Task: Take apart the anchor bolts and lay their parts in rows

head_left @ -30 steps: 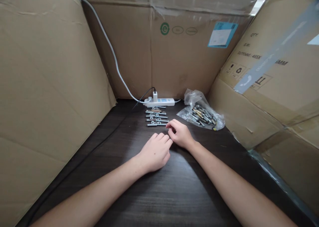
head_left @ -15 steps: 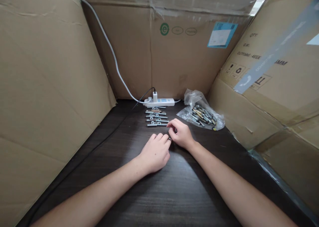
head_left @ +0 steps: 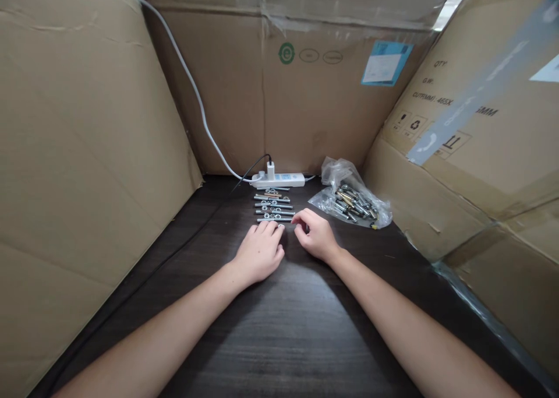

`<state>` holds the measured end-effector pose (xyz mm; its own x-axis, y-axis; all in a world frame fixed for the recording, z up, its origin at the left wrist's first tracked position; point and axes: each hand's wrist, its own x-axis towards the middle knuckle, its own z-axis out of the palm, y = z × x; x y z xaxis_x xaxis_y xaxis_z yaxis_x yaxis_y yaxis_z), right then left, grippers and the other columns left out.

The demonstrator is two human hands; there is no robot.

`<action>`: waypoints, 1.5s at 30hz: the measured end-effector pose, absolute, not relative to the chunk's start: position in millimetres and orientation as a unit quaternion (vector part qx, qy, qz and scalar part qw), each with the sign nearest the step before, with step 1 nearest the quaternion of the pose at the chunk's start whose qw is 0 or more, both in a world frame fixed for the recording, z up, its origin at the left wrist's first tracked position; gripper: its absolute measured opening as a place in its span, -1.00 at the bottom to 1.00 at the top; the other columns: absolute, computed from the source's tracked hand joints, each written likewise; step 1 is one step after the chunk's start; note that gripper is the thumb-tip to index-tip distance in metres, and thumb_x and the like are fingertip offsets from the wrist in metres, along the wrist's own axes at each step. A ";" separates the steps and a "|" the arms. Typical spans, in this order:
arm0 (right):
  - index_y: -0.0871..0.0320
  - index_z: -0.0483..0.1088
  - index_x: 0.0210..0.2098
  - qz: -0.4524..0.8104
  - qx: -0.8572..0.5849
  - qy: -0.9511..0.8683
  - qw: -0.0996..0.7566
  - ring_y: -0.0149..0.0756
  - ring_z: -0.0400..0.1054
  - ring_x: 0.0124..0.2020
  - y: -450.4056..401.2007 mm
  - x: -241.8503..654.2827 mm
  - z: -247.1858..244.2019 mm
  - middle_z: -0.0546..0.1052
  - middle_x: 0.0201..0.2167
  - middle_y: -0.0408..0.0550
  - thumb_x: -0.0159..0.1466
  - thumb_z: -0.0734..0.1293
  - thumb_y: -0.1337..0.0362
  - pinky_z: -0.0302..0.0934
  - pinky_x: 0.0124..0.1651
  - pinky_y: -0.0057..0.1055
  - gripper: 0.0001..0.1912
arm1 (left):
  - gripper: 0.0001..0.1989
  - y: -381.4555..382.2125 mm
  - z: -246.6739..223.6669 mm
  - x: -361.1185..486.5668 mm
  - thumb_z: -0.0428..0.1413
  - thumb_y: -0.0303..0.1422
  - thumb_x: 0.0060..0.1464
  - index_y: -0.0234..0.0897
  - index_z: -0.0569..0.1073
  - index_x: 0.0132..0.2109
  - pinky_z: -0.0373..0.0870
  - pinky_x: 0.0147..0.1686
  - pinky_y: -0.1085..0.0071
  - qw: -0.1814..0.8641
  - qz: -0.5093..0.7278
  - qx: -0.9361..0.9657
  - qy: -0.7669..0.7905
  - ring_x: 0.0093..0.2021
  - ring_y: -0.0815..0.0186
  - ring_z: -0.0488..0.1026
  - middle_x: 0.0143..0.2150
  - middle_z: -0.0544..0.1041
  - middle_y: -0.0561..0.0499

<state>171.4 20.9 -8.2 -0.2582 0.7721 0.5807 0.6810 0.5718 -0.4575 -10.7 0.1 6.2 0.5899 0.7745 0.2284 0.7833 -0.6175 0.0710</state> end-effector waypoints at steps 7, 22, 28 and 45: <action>0.12 0.35 -0.36 0.060 -0.458 -0.791 0.402 -0.39 0.24 -0.47 21.0 171.2 -7.9 0.38 -0.44 -0.14 0.12 0.17 0.45 0.16 -0.34 -0.47 -0.82 | -0.59 -2.9 8.9 -8.9 -0.07 -0.39 0.12 -0.31 0.25 0.13 0.16 0.01 0.20 0.014 -0.129 -0.889 -0.438 0.09 0.13 0.20 0.06 0.32 -0.15; 0.12 0.34 -0.36 0.068 -0.457 -0.792 0.399 -0.39 0.26 -0.46 20.9 171.3 -8.7 0.38 -0.44 -0.13 0.12 0.17 0.45 0.18 -0.34 -0.46 -0.83 | -0.55 -14.3 3.9 -5.1 -0.10 -0.31 0.16 -0.29 0.18 0.19 0.14 0.04 0.17 0.004 -0.115 -0.900 -0.421 0.14 0.10 0.17 0.19 0.23 -0.19; 0.12 0.35 -0.37 0.066 -0.458 -0.793 0.396 -0.39 0.25 -0.48 21.7 172.3 -8.6 0.37 -0.44 -0.14 0.12 0.18 0.44 0.18 -0.35 -0.47 -0.84 | -0.58 -15.8 6.1 -4.7 -0.07 -0.29 0.15 -0.26 0.22 0.14 0.16 -0.01 0.14 0.023 -0.118 -0.886 -0.447 0.09 0.07 0.20 0.17 0.24 -0.19; 0.15 0.41 -0.35 -0.065 -0.623 -0.675 0.390 -0.24 0.31 -0.34 29.4 263.8 5.8 0.46 -0.34 -0.02 0.12 0.19 0.34 0.16 -0.26 -0.36 -0.83 | -0.83 -4.2 18.7 -11.2 -0.05 -0.38 0.15 -0.25 0.35 -0.12 0.22 -0.11 0.29 -0.059 -0.150 -0.911 -0.379 -0.09 0.22 0.29 -0.11 0.36 -0.04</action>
